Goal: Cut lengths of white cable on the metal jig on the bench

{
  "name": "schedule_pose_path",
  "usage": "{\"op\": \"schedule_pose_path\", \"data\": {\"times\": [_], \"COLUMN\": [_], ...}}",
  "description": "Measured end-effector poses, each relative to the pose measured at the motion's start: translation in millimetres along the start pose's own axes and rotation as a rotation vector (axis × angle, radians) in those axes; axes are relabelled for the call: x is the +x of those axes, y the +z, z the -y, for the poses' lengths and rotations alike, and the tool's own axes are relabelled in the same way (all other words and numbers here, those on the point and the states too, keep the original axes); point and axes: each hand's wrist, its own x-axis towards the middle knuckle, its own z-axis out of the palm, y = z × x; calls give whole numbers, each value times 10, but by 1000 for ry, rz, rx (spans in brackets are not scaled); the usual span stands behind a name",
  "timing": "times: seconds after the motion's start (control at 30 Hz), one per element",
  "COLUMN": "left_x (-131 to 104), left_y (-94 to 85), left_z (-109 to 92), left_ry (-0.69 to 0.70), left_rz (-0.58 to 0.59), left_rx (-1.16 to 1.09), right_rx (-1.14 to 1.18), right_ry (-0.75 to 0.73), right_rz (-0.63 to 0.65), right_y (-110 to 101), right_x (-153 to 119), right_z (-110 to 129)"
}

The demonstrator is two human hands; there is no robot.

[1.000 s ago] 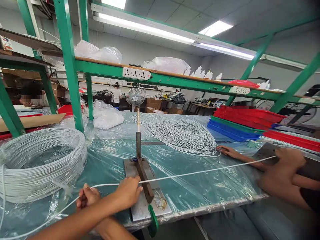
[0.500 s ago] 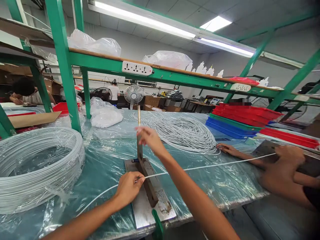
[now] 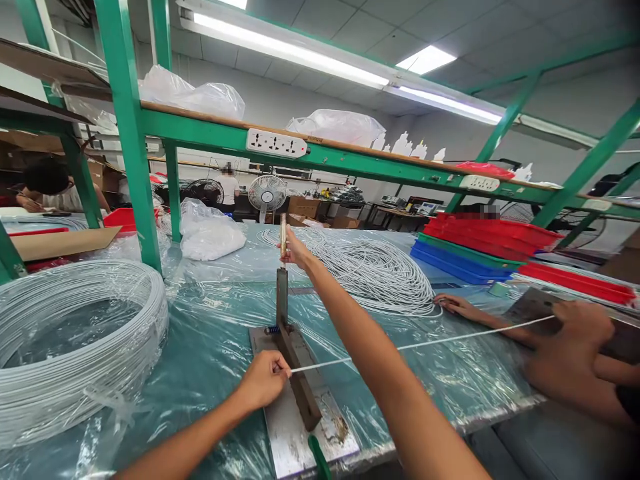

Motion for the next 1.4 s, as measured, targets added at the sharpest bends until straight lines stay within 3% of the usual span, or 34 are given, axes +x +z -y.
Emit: {"op": "schedule_pose_path", "data": {"times": [0.13, 0.23, 0.3, 0.47, 0.6, 0.87, 1.0, 1.1, 1.2, 1.4], "left_x": [58, 107, 135, 157, 143, 155, 194, 220, 234, 236], "left_y": [44, 100, 134, 163, 157, 160, 163, 164, 162, 160], "left_z": [72, 168, 228, 280, 245, 237, 283, 318, 342, 355], "left_ry": [27, 0, -20, -51, -71, -52, -38, -31, -23, -9], "left_rz": [-25, -81, -105, -142, -163, -182, -168, -157, -150, -146], "left_rx": [-67, -63, -55, -30, 6, 34, 22, 14, 3, -32], "right_rx": [78, 170, 185, 62, -1, -35, -141, -314, -401, -279], "right_ry": [-38, -42, -7, 127, 246, 378, 474, 454, 389, 335], "right_rz": [70, 134, 111, 35, 12, -65, 69, 141, 106, 99], "right_y": [-207, -379, -465, -584, -634, -520, -478, -488, -485, -472], "right_x": [-418, -884, -1240, -2117, -2584, -2991, -3104, -3135, -3163, -3215], "right_z": [183, 297, 321, 142, -133, -481, -616, -734, -812, -803]}}
